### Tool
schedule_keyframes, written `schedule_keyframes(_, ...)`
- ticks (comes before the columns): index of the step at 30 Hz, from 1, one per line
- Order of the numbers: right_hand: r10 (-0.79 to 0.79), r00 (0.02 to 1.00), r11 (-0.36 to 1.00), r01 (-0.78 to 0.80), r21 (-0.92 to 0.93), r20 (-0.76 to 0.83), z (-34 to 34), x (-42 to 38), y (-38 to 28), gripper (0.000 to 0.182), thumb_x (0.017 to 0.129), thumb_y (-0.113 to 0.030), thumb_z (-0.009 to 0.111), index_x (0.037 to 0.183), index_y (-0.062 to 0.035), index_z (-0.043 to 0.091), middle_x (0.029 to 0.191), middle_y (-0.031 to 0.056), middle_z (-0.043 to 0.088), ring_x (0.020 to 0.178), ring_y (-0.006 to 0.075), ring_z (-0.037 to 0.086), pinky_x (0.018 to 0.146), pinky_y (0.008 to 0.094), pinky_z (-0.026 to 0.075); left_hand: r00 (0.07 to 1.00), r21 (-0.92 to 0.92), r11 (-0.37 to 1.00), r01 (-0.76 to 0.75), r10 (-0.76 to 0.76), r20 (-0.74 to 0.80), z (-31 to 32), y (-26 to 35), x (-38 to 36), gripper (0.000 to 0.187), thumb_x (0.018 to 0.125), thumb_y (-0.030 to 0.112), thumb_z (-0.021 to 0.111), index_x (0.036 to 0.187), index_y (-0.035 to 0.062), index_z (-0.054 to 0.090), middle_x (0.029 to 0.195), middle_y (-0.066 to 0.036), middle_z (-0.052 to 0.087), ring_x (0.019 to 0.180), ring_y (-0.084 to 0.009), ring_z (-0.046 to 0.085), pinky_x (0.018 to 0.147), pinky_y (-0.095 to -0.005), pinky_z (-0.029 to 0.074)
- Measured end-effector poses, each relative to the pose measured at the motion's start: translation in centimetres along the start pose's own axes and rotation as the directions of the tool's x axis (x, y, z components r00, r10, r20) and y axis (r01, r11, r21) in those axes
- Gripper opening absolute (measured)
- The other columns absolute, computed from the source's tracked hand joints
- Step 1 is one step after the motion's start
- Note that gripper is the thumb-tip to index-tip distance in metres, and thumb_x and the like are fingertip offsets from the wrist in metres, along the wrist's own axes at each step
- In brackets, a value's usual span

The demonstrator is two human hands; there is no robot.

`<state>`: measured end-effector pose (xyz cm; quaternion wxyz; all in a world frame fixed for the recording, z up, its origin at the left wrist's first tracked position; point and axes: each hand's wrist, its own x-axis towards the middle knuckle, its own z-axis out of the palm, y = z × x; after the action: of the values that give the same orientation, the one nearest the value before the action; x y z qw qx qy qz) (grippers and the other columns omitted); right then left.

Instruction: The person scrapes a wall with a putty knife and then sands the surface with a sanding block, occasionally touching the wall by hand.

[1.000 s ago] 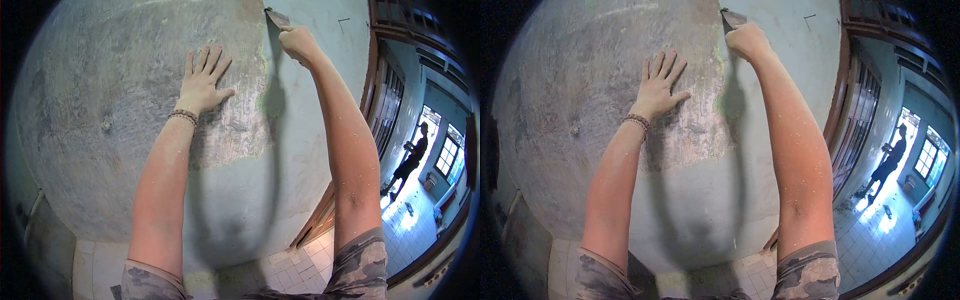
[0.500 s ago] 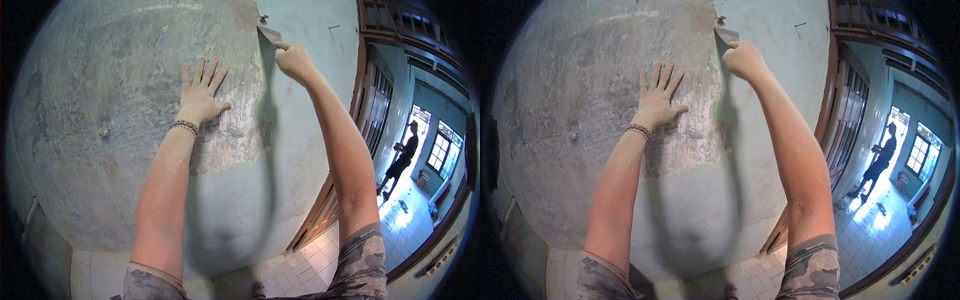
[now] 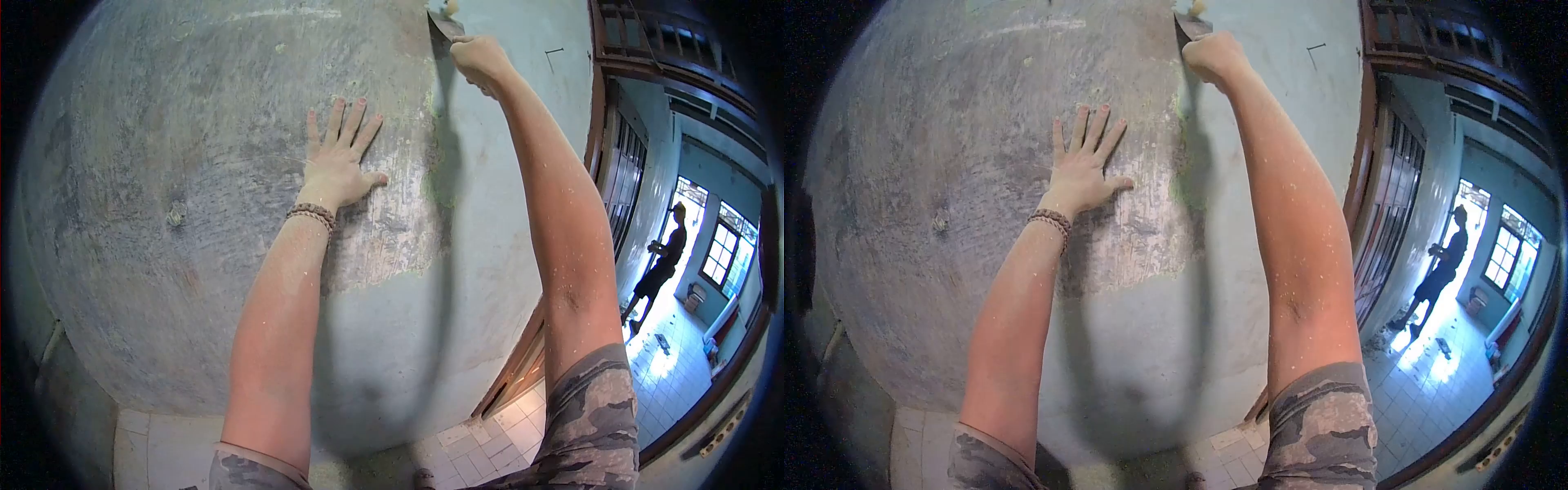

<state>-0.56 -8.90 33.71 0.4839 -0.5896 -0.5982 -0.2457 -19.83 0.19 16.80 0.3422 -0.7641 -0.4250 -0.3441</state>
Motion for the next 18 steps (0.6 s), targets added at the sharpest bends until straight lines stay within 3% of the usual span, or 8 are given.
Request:
schedule_keyframes(3,-0.059,0.997,0.997,0.06,0.042,-0.046,0.5,-0.5,1.4,0.054,0.084,-0.022,0.045,0.134,-0.0139,0.063,0.059,0.0036,0.052,0.048,0.0127,0.045,0.043,0.0318,0.036,0.999,-0.007,1.0,-0.004,0.003,-0.051,0.4,0.0,-0.1,0.099,0.08,0.069,0.061,0.158,0.0323,0.013,0.167,-0.001,0.001,0.153,-0.0264,-0.006,0.119,-0.0574,-0.012)
schedule_keyframes(6,-0.013,1.0,1.0,0.013,0.001,0.021,0.4,-1.2,0.6,0.053,0.084,-0.021,0.045,0.133,-0.0152,0.063,0.06,0.003,0.05,0.048,0.0127,0.044,0.044,0.0317,0.036,1.0,-0.025,1.0,-0.003,0.003,-0.023,-0.1,0.0,-0.1,0.099,0.08,0.069,0.062,0.158,0.032,0.014,0.167,-0.001,0.001,0.153,-0.0262,-0.005,0.119,-0.0574,-0.012)
schedule_keyframes(9,0.097,0.995,0.995,-0.097,0.012,0.025,-0.8,0.8,-1.1,0.037,0.074,-0.017,0.049,0.093,0.0076,0.07,0.091,0.0281,0.069,0.086,0.0392,0.069,0.075,0.043,0.054,0.998,-0.025,1.0,0.019,-0.018,0.059,-0.7,0.2,-0.1,0.093,0.085,0.068,0.056,0.158,0.0331,0.01,0.167,0.002,-0.002,0.152,-0.0228,-0.011,0.119,-0.056,-0.015)
schedule_keyframes(10,0.027,1.0,0.999,-0.026,-0.041,0.017,-1.0,1.2,-1.4,0.03,0.074,-0.015,0.049,0.082,0.009,0.067,0.079,0.0245,0.067,0.07,0.0354,0.066,0.063,0.0438,0.051,0.998,-0.022,1.0,0.022,-0.021,0.059,-0.6,0.1,-0.1,0.093,0.085,0.068,0.056,0.158,0.0331,0.01,0.167,0.002,-0.002,0.152,-0.0228,-0.011,0.119,-0.056,-0.015)
schedule_keyframes(11,0.027,0.999,0.999,-0.027,-0.04,0.017,-1.1,1.2,-1.3,0.03,0.074,-0.015,0.049,0.082,0.009,0.067,0.079,0.0245,0.067,0.07,0.0354,0.066,0.063,0.0438,0.051,0.999,-0.021,1.0,0.022,-0.021,0.043,-0.6,0.0,0.0,0.093,0.085,0.068,0.056,0.158,0.0331,0.01,0.167,0.002,-0.002,0.152,-0.0228,-0.011,0.119,-0.056,-0.015)
schedule_keyframes(13,0.037,0.998,0.999,-0.038,0.004,0.046,-1.2,0.3,-1.4,0.022,0.086,-0.02,0.044,0.073,-0.0043,0.052,0.057,0.0048,0.046,0.044,0.0131,0.036,0.039,0.034,0.027,0.999,-0.021,1.0,0.015,-0.014,0.031,-0.5,0.2,-0.3,0.093,0.085,0.068,0.056,0.158,0.0332,0.01,0.167,0.002,-0.002,0.152,-0.0227,-0.011,0.119,-0.0559,-0.015)
schedule_keyframes(16,0.135,0.99,0.99,-0.136,0.019,0.047,-1.4,-1.0,-1.9,0.023,0.085,-0.018,0.044,0.068,-0.0038,0.05,0.056,0.0046,0.043,0.045,0.0131,0.034,0.039,0.0349,0.025,0.998,-0.021,1.0,0.022,-0.021,0.056,-0.8,-0.1,-0.1,0.093,0.085,0.069,0.055,0.158,0.0332,0.01,0.166,0.002,-0.002,0.152,-0.0226,-0.011,0.119,-0.056,-0.015)
schedule_keyframes(18,0.106,0.994,0.994,-0.107,0.01,0.034,-1.0,0.4,-1.8,0.023,0.085,-0.017,0.044,0.065,-0.0045,0.048,0.055,0.0044,0.041,0.045,0.0129,0.033,0.039,0.0353,0.024,0.999,-0.015,1.0,0.011,-0.01,0.033,-0.5,0.0,-0.1,0.094,0.085,0.069,0.055,0.158,0.0332,0.01,0.166,0.003,-0.002,0.152,-0.0222,-0.011,0.119,-0.0561,-0.015)
